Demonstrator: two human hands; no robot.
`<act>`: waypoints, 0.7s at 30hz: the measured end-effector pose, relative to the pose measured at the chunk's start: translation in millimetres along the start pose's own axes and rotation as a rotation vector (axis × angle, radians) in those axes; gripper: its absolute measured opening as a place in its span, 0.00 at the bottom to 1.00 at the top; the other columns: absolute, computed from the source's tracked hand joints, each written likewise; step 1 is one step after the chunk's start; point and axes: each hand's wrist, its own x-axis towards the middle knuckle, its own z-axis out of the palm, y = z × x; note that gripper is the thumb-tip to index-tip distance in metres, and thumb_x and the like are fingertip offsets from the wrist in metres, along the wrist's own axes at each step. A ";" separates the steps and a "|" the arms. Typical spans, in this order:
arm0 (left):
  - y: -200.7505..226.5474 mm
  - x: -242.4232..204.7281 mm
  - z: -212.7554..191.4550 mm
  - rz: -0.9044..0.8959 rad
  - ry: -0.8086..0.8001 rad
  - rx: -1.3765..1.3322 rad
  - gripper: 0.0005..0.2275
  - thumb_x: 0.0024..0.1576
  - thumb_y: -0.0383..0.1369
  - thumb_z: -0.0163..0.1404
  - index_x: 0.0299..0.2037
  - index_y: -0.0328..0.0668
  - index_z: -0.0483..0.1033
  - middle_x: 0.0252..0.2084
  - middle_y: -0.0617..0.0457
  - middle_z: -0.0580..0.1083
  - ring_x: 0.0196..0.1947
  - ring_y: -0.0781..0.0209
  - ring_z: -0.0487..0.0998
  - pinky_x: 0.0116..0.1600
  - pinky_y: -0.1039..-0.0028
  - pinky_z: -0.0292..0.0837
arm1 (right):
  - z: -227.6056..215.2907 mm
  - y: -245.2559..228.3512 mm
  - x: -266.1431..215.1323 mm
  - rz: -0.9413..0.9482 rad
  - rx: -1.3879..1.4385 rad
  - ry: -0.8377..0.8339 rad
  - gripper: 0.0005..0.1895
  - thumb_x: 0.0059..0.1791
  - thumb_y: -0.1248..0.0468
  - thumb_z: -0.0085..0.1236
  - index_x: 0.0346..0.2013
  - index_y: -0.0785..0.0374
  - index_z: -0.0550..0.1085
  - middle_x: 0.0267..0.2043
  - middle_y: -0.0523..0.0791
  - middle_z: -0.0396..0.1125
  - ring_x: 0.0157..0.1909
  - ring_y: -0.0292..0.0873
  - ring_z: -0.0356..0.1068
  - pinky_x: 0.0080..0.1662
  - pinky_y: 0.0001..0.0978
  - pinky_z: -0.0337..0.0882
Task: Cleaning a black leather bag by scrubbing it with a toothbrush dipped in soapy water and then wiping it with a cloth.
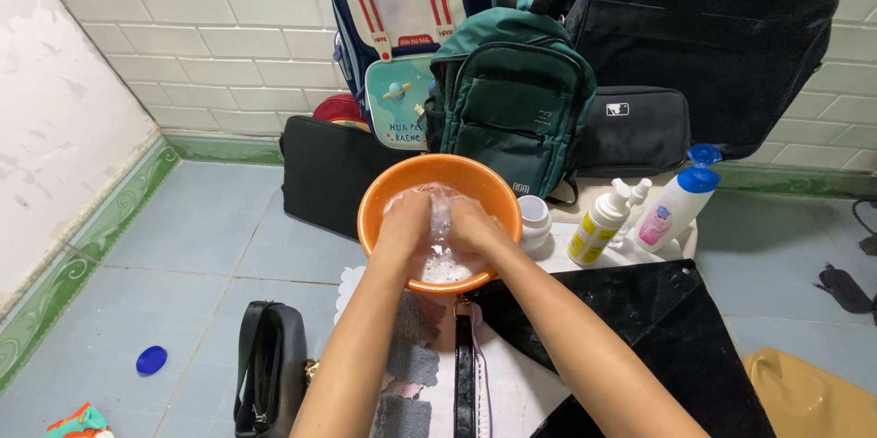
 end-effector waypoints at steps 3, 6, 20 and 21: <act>38.2 -64.6 -66.5 -0.051 -0.066 -0.209 0.14 0.57 0.23 0.43 0.46 0.45 0.80 0.47 0.40 0.80 0.53 0.35 0.80 0.56 0.47 0.77 | -9.5 -6.7 -11.0 -0.060 -0.087 0.022 0.20 0.41 0.69 0.61 0.48 0.70 0.78 0.55 0.59 0.72 0.61 0.62 0.70 0.59 0.63 0.69; 70.4 -106.0 -113.8 -0.081 -0.039 -0.346 0.13 0.58 0.22 0.42 0.48 0.35 0.78 0.49 0.32 0.78 0.55 0.28 0.77 0.60 0.43 0.73 | -40.2 -40.1 -49.1 -0.085 -0.252 0.028 0.23 0.47 0.60 0.55 0.55 0.65 0.76 0.63 0.53 0.68 0.64 0.59 0.68 0.62 0.61 0.69; 67.5 -88.1 -90.0 -0.092 0.049 -0.423 0.12 0.56 0.28 0.42 0.38 0.28 0.79 0.34 0.37 0.77 0.36 0.41 0.78 0.41 0.58 0.75 | -37.5 -32.6 -70.1 -0.112 -0.001 0.088 0.22 0.47 0.64 0.50 0.53 0.72 0.75 0.54 0.61 0.71 0.60 0.65 0.70 0.58 0.60 0.70; 78.5 -99.4 -105.6 -0.313 -0.039 -0.892 0.15 0.54 0.33 0.43 0.36 0.26 0.79 0.31 0.40 0.77 0.27 0.53 0.74 0.34 0.69 0.70 | -50.5 -46.2 -94.3 -0.073 0.090 0.091 0.24 0.48 0.63 0.47 0.55 0.75 0.73 0.55 0.64 0.70 0.63 0.66 0.67 0.61 0.62 0.68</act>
